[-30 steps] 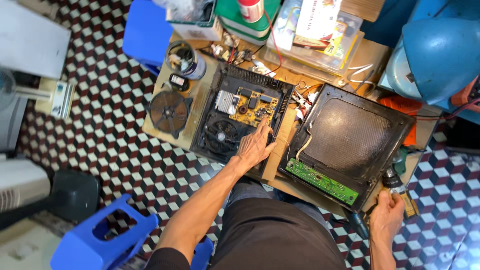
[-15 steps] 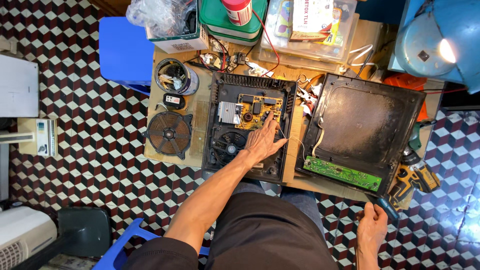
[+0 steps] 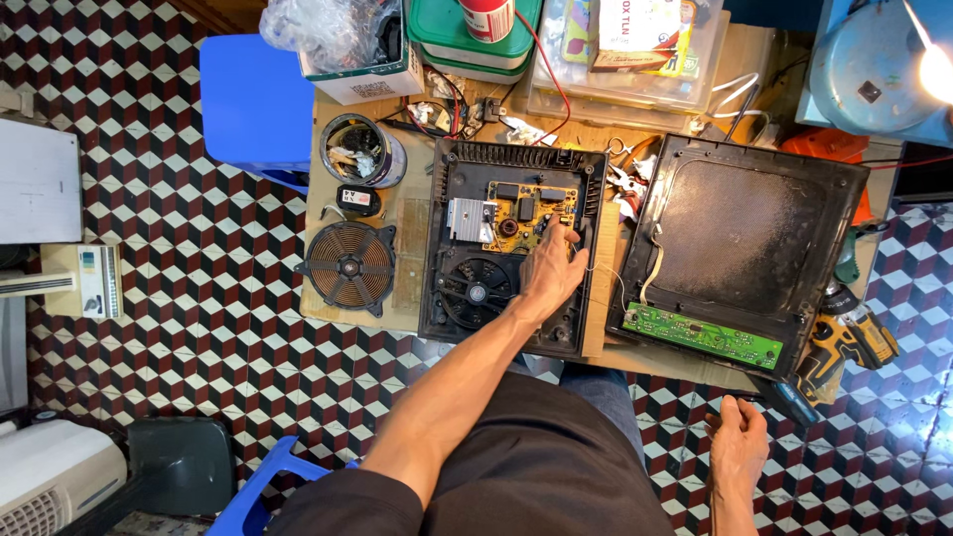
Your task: The person disassembles an electronic device using a power drill, removes a fan and circuit board, and then uses a flashlight and magnifying glass to inspect the internal components.
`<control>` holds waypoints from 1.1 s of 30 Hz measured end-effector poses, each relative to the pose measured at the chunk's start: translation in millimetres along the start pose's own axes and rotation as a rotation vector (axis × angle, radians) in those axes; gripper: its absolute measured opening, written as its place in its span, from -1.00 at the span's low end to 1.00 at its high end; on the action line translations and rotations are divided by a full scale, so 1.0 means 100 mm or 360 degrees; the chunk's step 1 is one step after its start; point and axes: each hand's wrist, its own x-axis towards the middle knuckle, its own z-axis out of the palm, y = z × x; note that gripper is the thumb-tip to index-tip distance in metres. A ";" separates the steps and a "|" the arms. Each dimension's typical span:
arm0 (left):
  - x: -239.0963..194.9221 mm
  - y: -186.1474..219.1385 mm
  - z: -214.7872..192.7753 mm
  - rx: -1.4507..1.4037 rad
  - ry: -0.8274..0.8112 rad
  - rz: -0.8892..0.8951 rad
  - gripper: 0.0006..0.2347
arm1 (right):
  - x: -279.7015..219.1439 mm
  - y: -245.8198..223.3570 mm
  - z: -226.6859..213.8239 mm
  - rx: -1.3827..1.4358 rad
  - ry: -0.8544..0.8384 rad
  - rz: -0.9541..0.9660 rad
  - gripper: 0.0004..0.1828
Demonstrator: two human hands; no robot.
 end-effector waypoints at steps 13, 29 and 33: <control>-0.21 0.03 -0.34 -0.0025 0.0244 0.0235 -0.82 | -0.23 -0.11 0.04 -0.0166 -0.0016 -0.0083 -0.36; -0.71 -0.82 -1.28 0.0412 0.0492 0.0180 -0.49 | -0.35 0.00 0.25 -0.0032 -0.0140 -0.0191 -0.35; -0.72 -0.79 -1.23 0.0593 0.0291 0.0169 -0.08 | -0.38 0.05 0.26 0.0000 -0.0153 -0.0129 -0.35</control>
